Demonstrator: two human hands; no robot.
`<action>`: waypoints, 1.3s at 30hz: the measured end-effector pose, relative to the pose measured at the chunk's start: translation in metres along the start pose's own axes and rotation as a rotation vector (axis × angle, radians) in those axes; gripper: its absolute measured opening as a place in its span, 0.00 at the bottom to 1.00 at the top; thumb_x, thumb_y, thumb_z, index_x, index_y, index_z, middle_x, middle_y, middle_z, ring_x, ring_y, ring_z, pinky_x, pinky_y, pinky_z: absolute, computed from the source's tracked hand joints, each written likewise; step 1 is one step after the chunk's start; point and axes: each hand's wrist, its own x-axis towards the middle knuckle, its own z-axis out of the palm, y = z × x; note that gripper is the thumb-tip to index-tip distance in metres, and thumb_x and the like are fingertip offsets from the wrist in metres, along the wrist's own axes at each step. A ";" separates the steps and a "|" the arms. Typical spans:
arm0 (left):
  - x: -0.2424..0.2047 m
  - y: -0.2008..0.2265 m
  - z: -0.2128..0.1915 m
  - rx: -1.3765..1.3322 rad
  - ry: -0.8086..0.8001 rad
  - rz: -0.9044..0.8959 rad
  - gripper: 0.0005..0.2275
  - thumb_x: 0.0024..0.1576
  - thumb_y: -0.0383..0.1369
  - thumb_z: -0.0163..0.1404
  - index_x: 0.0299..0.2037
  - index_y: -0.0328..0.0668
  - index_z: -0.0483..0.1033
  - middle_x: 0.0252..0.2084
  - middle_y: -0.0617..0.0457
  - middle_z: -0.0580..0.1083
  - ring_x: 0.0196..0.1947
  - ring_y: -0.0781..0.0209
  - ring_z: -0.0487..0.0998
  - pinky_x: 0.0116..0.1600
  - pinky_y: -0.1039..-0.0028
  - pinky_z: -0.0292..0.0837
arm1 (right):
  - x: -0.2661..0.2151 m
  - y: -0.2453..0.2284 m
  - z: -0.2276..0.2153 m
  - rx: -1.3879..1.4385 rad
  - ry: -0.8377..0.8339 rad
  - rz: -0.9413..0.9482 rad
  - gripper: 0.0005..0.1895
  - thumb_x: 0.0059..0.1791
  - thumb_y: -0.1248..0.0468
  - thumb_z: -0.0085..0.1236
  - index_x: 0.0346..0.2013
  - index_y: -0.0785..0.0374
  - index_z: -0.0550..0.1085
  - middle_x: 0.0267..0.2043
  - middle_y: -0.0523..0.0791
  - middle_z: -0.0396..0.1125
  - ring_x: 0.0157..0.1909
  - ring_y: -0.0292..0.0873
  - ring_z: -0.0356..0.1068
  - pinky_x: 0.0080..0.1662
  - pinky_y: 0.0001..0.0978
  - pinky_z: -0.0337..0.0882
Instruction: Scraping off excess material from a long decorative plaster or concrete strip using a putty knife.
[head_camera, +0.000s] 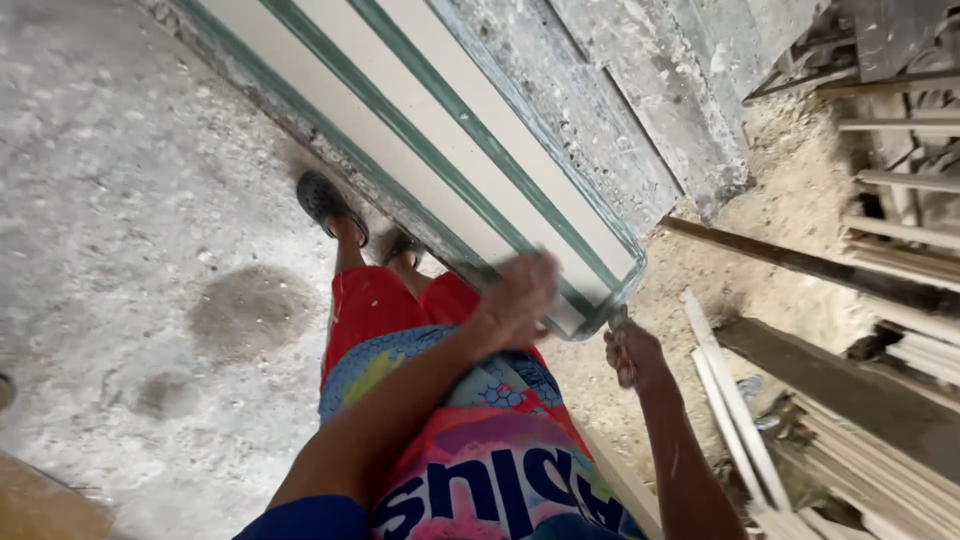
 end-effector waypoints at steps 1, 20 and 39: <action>0.000 0.012 0.044 -0.188 0.122 0.299 0.24 0.60 0.52 0.50 0.56 0.42 0.72 0.65 0.41 0.65 0.72 0.44 0.61 0.75 0.53 0.53 | -0.003 -0.001 0.005 0.055 -0.184 0.028 0.17 0.57 0.49 0.48 0.43 0.61 0.67 0.28 0.46 0.67 0.20 0.35 0.63 0.22 0.27 0.65; -0.007 -0.063 -0.049 0.162 0.375 -0.136 0.31 0.61 0.46 0.46 0.70 0.34 0.61 0.74 0.29 0.50 0.74 0.31 0.47 0.71 0.33 0.40 | 0.007 0.033 0.002 -1.425 0.004 -1.188 0.13 0.60 0.65 0.43 0.35 0.60 0.75 0.16 0.42 0.63 0.12 0.36 0.58 0.16 0.28 0.58; -0.047 -0.095 -0.038 0.242 0.284 -0.149 0.34 0.64 0.47 0.43 0.76 0.35 0.50 0.78 0.35 0.46 0.79 0.38 0.43 0.77 0.50 0.44 | -0.035 0.020 -0.070 -0.250 -0.490 0.061 0.20 0.54 0.55 0.52 0.51 0.70 0.73 0.32 0.53 0.72 0.22 0.39 0.63 0.23 0.31 0.65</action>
